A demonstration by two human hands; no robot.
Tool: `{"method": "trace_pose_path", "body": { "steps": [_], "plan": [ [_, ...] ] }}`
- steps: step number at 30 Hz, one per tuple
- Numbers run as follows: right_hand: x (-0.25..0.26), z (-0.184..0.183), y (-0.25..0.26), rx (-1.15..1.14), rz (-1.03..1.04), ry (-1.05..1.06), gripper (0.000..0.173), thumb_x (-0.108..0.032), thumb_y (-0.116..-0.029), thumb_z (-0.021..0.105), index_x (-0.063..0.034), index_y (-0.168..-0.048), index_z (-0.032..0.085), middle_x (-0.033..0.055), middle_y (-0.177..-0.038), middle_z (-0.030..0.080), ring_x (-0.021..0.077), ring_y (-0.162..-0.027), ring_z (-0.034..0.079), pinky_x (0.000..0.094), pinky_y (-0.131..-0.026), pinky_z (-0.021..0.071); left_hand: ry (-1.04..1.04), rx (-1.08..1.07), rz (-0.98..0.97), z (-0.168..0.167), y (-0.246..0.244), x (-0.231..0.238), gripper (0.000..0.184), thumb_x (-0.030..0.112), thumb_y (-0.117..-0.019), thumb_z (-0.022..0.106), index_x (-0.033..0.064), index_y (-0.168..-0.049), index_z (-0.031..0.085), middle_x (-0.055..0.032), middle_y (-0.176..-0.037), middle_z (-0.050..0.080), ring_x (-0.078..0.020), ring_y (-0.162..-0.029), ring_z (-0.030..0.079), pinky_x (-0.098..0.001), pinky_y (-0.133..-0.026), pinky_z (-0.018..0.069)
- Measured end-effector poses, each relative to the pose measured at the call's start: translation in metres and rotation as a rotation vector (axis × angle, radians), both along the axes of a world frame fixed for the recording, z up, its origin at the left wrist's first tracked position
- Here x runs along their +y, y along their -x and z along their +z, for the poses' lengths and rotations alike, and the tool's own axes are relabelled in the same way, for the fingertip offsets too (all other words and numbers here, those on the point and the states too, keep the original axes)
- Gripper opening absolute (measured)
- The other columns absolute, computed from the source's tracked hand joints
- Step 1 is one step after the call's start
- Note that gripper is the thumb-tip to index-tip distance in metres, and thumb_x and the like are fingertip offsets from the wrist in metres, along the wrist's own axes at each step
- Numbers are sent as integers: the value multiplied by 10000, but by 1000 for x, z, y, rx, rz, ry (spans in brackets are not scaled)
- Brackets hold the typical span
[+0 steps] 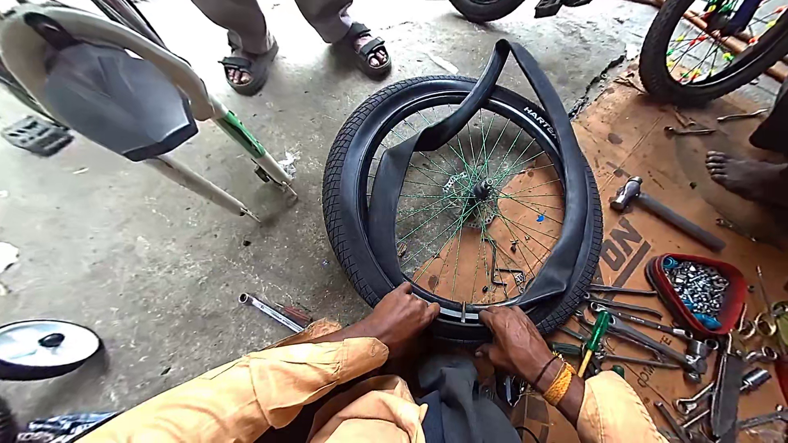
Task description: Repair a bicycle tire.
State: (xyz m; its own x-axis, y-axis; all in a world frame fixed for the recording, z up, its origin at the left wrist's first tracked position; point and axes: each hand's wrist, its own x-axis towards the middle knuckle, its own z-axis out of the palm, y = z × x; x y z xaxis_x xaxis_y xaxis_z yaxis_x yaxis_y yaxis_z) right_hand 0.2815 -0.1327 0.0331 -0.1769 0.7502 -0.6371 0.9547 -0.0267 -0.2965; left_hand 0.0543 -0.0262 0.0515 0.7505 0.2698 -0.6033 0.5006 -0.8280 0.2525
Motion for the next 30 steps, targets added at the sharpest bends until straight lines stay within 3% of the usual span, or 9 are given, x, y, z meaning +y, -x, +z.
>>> {"method": "trace_pose_path", "body": {
  "steps": [3, 6, 8, 12, 16, 23, 30],
  "plan": [
    [5, 3, -1, 12, -19, 49, 435, -452, -811, 760, -115, -1076, 684, 90, -1040, 693, 271, -1023, 665, 482, -932, 497, 22, 47, 4, 3, -3, 7, 255, 163, -939, 646, 97, -1180, 594, -99, -890, 699, -288, -880, 693, -494, -974, 466],
    [8, 4, 0, 25, -64, 105, 476, -408, -798, 778, -153, -1183, 661, 79, -1048, 715, 272, -1036, 672, 499, -952, 487, 22, 84, -4, 4, -7, 10, 372, 219, -904, 692, 104, -1235, 569, -98, -881, 699, -297, -868, 698, -505, -954, 488],
    [11, 1, 2, 26, -69, 140, 507, -377, -795, 778, -187, -1246, 645, 73, -1068, 721, 274, -1045, 670, 508, -953, 477, 39, 98, -13, 3, -8, 11, 505, 410, -845, 748, 119, -1228, 593, -98, -906, 702, -305, -877, 694, -534, -921, 498],
    [14, 0, 2, 66, -51, 160, 410, -370, -802, 776, -179, -1152, 680, 68, -1039, 718, 260, -1014, 668, 510, -933, 470, 177, 141, 63, 7, -21, 11, 733, 720, -803, 706, 97, -1186, 653, -118, -1012, 707, -324, -976, 686, -564, -877, 526],
    [24, 9, 6, 49, -27, 250, 404, -396, -813, 778, -153, -1121, 683, 82, -1046, 710, 269, -1026, 657, 527, -933, 457, 227, 158, 130, 1, -47, -1, 600, 569, -822, 770, 75, -1145, 663, -144, -1039, 700, -358, -988, 685, -593, -792, 544],
    [23, 9, 8, 25, -12, 260, 462, -419, -831, 760, -135, -1188, 685, 96, -1182, 649, 276, -1123, 610, 527, -983, 426, 257, 223, 167, -10, -58, -1, 612, 533, -771, 812, 180, -1254, 679, -117, -1105, 713, -343, -1051, 679, -605, -845, 544],
    [3, 4, 10, 71, -38, 78, 349, -327, -850, 708, -119, -1130, 702, 74, -1153, 680, 260, -1096, 629, 509, -952, 429, 251, 288, 152, -2, -65, -4, 464, 431, -824, 785, 76, -1108, 691, -150, -1080, 698, -364, -1018, 679, -600, -800, 549]
  ]
}}
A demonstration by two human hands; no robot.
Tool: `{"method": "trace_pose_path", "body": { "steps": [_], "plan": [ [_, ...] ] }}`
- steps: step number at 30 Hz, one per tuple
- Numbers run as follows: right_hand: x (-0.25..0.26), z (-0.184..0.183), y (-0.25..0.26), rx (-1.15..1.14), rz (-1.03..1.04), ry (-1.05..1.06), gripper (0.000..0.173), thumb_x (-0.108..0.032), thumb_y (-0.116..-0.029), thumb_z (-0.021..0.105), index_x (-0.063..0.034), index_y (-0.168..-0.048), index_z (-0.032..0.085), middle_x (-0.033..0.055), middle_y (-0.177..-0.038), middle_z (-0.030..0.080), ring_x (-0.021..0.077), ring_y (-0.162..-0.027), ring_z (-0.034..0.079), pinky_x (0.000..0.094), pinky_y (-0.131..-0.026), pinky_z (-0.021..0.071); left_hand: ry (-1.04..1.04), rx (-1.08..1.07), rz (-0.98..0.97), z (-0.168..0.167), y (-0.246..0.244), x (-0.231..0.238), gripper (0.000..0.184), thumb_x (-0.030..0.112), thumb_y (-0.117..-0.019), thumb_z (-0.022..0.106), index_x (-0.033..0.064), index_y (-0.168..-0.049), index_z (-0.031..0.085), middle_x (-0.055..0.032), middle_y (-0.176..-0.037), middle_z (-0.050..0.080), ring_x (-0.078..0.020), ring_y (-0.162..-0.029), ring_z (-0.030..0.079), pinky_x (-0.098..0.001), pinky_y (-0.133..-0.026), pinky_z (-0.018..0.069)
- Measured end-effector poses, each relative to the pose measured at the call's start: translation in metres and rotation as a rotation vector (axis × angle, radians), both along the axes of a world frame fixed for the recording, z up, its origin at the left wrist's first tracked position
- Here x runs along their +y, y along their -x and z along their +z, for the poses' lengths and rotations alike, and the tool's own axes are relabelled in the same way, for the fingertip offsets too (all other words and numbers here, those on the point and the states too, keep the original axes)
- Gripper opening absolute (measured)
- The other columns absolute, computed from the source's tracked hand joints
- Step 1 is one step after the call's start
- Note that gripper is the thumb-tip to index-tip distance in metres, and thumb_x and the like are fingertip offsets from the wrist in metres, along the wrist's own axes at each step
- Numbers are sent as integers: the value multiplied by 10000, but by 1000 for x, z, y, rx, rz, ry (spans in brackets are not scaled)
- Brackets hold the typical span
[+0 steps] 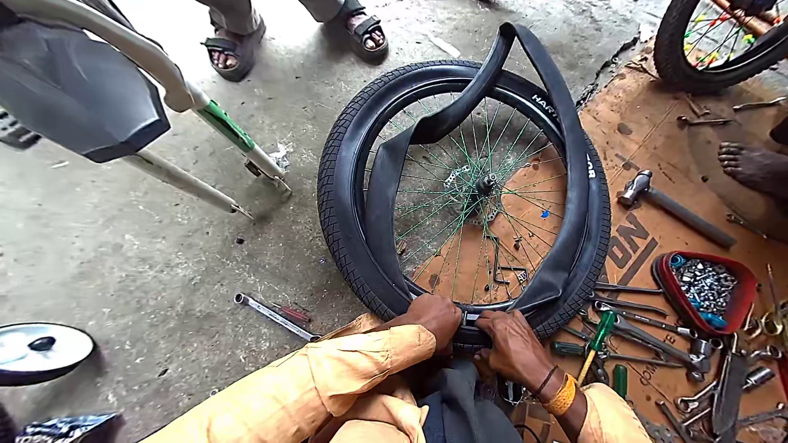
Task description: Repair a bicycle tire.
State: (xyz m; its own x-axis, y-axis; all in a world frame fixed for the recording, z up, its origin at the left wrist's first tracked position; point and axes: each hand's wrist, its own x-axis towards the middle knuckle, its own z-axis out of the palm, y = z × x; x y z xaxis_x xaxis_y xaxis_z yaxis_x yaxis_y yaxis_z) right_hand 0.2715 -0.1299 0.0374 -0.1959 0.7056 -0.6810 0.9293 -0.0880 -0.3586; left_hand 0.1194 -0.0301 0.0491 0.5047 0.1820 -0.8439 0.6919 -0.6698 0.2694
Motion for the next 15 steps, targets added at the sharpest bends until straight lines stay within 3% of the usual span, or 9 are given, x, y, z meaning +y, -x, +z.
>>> {"method": "trace_pose_path", "body": {
  "steps": [2, 6, 8, 9, 11, 15],
  "plan": [
    [-2, -1, 0, 4, -8, -17, 346, -322, -856, 698, -128, -1142, 694, 83, -1102, 696, 267, -1069, 642, 510, -944, 428, 2, -8, 0, -1, 1, 0, 432, 415, -833, 775, 83, -1096, 695, -142, -1071, 702, -355, -1016, 681, -594, -797, 550],
    [-12, -3, 4, 21, -36, -97, 529, -303, -847, 702, -227, -1355, 574, 74, -1079, 705, 270, -1043, 657, 510, -975, 427, 2, -22, -11, -3, 5, 0, 397, 392, -849, 754, 74, -1078, 690, -147, -1055, 701, -357, -1002, 682, -589, -797, 547],
    [-14, -5, 2, 49, -42, -120, 668, -308, -864, 706, -324, -1496, 493, 75, -1122, 714, 279, -1061, 655, 516, -981, 427, 17, -40, 8, -2, 6, 1, 374, 352, -858, 757, 48, -1062, 682, -168, -1055, 697, -379, -1008, 678, -607, -804, 542],
    [-14, -6, 2, 58, -37, -118, 675, -308, -871, 700, -357, -1509, 486, 75, -1145, 712, 279, -1077, 650, 519, -986, 422, 20, -47, 16, -2, 7, 0, 370, 340, -858, 758, 40, -1060, 680, -173, -1055, 696, -385, -1010, 677, -612, -804, 542],
    [-13, -6, 3, 57, -35, -101, 606, -311, -869, 697, -360, -1455, 547, 63, -1155, 712, 267, -1090, 648, 518, -993, 417, 17, -60, 22, -4, 9, -1, 356, 339, -860, 753, 41, -1042, 678, -167, -1037, 697, -380, -1001, 679, -605, -794, 542],
    [-7, -5, 4, 22, -40, -25, 440, -359, -869, 695, -232, -1288, 657, 40, -1149, 718, 231, -1115, 648, 502, -1012, 412, 20, -69, 12, -4, 10, -2, 345, 352, -870, 733, 81, -1078, 689, -145, -1037, 705, -364, -1001, 682, -604, -797, 540]
  ]
}}
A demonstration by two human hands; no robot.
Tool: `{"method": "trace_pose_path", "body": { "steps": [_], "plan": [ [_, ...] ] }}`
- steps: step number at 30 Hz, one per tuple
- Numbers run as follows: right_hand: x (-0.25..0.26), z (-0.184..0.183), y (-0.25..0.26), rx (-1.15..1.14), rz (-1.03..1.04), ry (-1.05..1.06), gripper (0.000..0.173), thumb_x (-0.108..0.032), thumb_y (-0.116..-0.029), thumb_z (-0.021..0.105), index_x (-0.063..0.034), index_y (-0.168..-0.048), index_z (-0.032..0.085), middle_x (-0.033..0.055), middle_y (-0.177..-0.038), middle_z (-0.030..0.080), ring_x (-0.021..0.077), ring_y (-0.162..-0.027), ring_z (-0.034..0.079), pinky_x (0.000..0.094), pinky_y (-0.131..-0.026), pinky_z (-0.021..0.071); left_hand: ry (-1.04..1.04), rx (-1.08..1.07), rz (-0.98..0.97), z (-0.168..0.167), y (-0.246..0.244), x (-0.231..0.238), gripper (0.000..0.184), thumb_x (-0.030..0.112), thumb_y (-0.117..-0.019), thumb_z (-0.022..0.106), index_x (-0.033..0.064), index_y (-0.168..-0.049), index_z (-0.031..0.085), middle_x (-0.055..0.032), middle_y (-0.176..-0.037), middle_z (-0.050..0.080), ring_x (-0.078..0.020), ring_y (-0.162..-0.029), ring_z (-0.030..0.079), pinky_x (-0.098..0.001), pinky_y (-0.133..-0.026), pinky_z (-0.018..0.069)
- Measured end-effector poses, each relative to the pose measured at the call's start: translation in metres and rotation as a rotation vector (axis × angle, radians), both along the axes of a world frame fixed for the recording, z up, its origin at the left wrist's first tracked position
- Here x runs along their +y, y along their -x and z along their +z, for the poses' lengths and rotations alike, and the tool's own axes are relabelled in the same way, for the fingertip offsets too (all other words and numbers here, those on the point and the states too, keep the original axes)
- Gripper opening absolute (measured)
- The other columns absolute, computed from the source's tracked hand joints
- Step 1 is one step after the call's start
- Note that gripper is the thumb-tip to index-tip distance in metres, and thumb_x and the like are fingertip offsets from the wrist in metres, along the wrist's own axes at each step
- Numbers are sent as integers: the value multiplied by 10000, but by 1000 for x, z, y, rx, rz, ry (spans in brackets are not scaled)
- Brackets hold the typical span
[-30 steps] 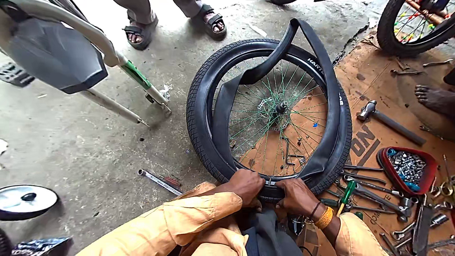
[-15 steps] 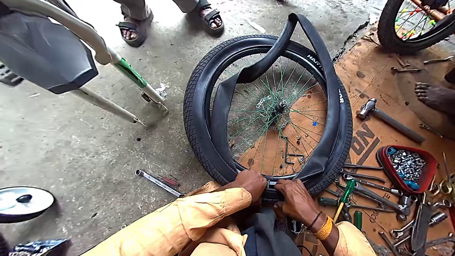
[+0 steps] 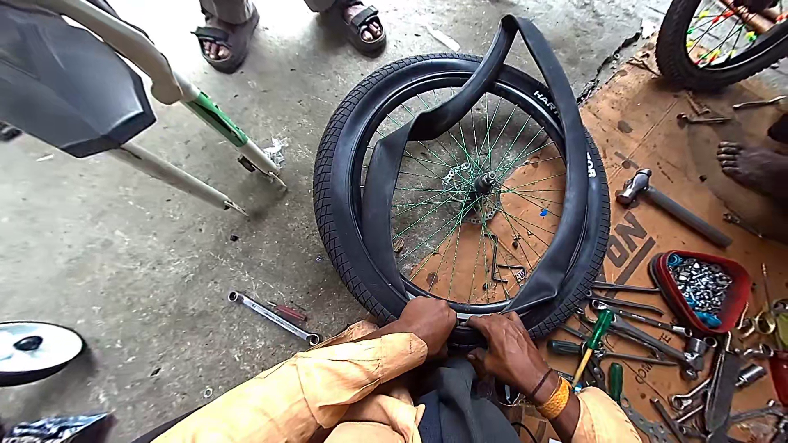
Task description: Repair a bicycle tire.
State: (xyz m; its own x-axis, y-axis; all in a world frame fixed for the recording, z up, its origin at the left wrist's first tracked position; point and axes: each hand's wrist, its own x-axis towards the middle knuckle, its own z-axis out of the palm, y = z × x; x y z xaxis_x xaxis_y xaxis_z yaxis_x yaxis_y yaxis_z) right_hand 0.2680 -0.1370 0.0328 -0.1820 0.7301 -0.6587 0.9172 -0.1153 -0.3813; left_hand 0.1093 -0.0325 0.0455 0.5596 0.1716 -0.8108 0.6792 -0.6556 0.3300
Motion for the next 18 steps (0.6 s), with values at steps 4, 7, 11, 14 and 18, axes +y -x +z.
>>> {"method": "trace_pose_path", "body": {
  "steps": [4, 7, 11, 14, 18],
  "plan": [
    [9, 1, 1, -3, 17, 114, 450, -395, -879, 715, -229, -1294, 667, 48, -1188, 715, 234, -1153, 637, 512, -1045, 397, 1, -6, -1, -1, 1, -3, 351, 338, -870, 732, 74, -1097, 688, -155, -1055, 703, -368, -1015, 679, -600, -802, 541],
    [12, 4, 2, 14, 16, 127, 509, -396, -879, 718, -291, -1370, 633, 21, -1266, 694, 229, -1194, 612, 518, -1053, 380, -14, -1, -3, 1, 1, -4, 337, 334, -873, 723, 63, -1070, 684, -156, -1045, 702, -366, -1015, 678, -591, -807, 539],
    [5, 7, 9, -20, 16, 42, 538, -368, -854, 728, -300, -1378, 626, 11, -1245, 685, 241, -1173, 594, 516, -1025, 379, -37, -24, -13, -1, 3, -7, 324, 341, -881, 709, 65, -1047, 678, -138, -1026, 706, -340, -1019, 676, -560, -894, 513],
    [0, 12, 25, -133, 13, -28, 513, -352, -816, 752, -274, -1313, 651, -3, -1222, 664, 247, -1213, 566, 574, -1048, 334, -52, -30, -34, -1, 4, -9, 323, 342, -895, 697, 67, -1065, 675, -126, -1040, 708, -316, -1029, 675, -529, -949, 491],
    [-10, 11, 40, -253, -34, -145, 449, -318, -770, 777, -200, -1194, 686, 38, -1295, 615, 312, -1293, 502, 641, -1047, 312, -61, -33, -32, 0, 3, -11, 304, 332, -892, 692, 73, -1052, 680, -126, -1035, 710, -314, -1028, 674, -532, -954, 483]
  ]
}}
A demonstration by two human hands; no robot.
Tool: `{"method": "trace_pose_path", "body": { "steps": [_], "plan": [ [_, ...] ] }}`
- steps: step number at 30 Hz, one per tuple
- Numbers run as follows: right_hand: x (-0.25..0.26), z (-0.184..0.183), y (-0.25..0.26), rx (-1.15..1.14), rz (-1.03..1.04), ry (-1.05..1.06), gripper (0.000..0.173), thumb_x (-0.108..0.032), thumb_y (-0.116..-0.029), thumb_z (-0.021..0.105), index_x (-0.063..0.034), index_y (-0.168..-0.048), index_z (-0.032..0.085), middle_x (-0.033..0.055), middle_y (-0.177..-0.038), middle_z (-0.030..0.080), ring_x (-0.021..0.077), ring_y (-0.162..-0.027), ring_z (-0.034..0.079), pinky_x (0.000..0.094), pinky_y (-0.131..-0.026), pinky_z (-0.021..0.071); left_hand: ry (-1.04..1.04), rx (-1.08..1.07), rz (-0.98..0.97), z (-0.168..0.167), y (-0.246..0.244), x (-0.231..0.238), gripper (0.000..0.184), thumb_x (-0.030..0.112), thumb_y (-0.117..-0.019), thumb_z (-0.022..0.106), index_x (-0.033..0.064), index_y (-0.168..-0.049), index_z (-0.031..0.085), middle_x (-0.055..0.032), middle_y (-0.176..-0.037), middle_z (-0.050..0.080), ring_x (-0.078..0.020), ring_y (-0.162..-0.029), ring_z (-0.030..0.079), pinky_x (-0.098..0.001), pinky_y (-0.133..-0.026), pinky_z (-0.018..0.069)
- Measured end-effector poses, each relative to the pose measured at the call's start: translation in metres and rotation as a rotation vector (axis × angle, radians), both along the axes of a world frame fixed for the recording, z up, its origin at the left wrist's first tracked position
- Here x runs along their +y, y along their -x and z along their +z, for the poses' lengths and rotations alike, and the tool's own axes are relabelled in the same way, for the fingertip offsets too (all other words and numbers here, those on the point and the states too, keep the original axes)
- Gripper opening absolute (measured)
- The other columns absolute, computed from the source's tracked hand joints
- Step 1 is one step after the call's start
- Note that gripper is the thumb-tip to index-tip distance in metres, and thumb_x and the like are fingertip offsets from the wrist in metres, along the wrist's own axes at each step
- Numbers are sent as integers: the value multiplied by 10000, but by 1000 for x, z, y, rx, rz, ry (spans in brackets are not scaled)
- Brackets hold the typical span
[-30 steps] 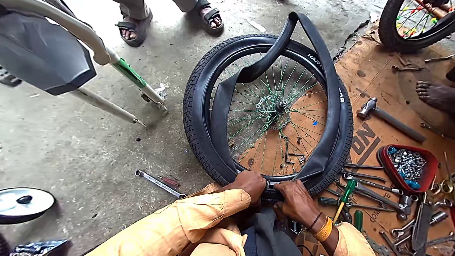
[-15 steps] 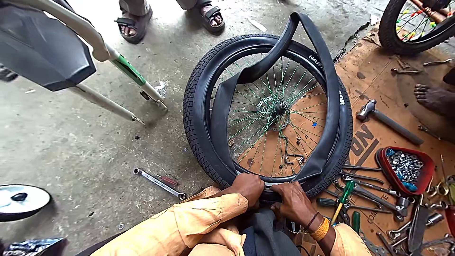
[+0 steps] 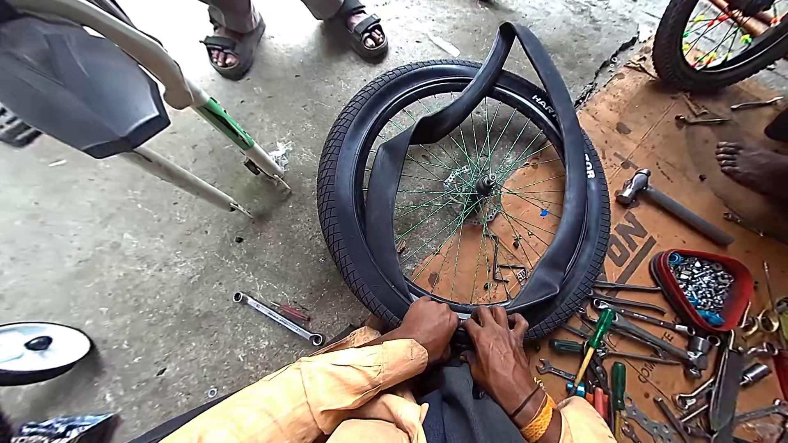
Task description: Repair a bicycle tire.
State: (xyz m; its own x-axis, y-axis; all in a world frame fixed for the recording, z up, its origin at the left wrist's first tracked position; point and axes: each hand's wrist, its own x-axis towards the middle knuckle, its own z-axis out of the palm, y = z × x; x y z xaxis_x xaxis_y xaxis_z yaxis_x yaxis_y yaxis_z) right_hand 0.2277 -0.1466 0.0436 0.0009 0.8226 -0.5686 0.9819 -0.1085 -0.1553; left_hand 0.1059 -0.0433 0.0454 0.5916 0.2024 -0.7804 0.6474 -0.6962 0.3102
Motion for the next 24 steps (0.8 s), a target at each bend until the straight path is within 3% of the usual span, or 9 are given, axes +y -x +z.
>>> {"method": "trace_pose_path", "body": {
  "steps": [2, 6, 9, 13, 18, 24],
  "plan": [
    [-5, -4, 2, -25, -7, -35, 415, -320, -782, 772, -145, -1147, 680, 59, -1280, 630, 313, -1299, 512, 631, -1061, 314, -2, 4, 1, -1, -1, 0, 296, 334, -895, 688, 81, -1048, 681, -121, -1036, 712, -310, -1031, 675, -529, -957, 482],
    [-1, -10, -7, 18, 10, 15, 376, -369, -816, 726, -140, -1113, 696, 50, -1063, 693, 274, -1158, 595, 534, -1068, 345, -11, -17, -7, -4, 2, -2, 282, 316, -896, 682, 83, -1055, 685, -117, -1047, 714, -313, -1035, 675, -537, -977, 476],
    [9, -6, -14, 42, 30, 130, 472, -448, -846, 710, -159, -1219, 688, 62, -1101, 700, 262, -1123, 619, 527, -1045, 362, -20, -20, -12, -4, 2, -1, 304, 343, -900, 685, 88, -1065, 687, -112, -1051, 716, -302, -1036, 676, -529, -973, 474],
    [14, -6, -12, 56, 28, 189, 490, -505, -842, 708, -176, -1206, 694, 54, -1122, 691, 249, -1132, 609, 546, -1037, 346, -22, -19, -2, -3, 3, -1, 314, 356, -903, 681, 91, -1071, 688, -107, -1049, 716, -299, -1033, 676, -525, -978, 470],
    [1, -15, -5, 26, -8, 56, 467, -449, -803, 723, -178, -1181, 688, 29, -1094, 685, 240, -1118, 607, 548, -1046, 341, -49, -84, -26, -12, 11, -5, 378, 407, -904, 668, 104, -1129, 684, -88, -1090, 716, -280, -1046, 674, -518, -983, 461],
    [-13, -36, -4, 55, -82, -166, 338, -437, -772, 714, -215, -1023, 750, -16, -897, 697, 201, -935, 641, 530, -997, 366, -201, -283, -9, -25, 25, -16, 493, 473, -858, 720, 113, -1190, 663, -98, -1311, 591, -311, -1247, 543, -535, -985, 452]
  ]
}}
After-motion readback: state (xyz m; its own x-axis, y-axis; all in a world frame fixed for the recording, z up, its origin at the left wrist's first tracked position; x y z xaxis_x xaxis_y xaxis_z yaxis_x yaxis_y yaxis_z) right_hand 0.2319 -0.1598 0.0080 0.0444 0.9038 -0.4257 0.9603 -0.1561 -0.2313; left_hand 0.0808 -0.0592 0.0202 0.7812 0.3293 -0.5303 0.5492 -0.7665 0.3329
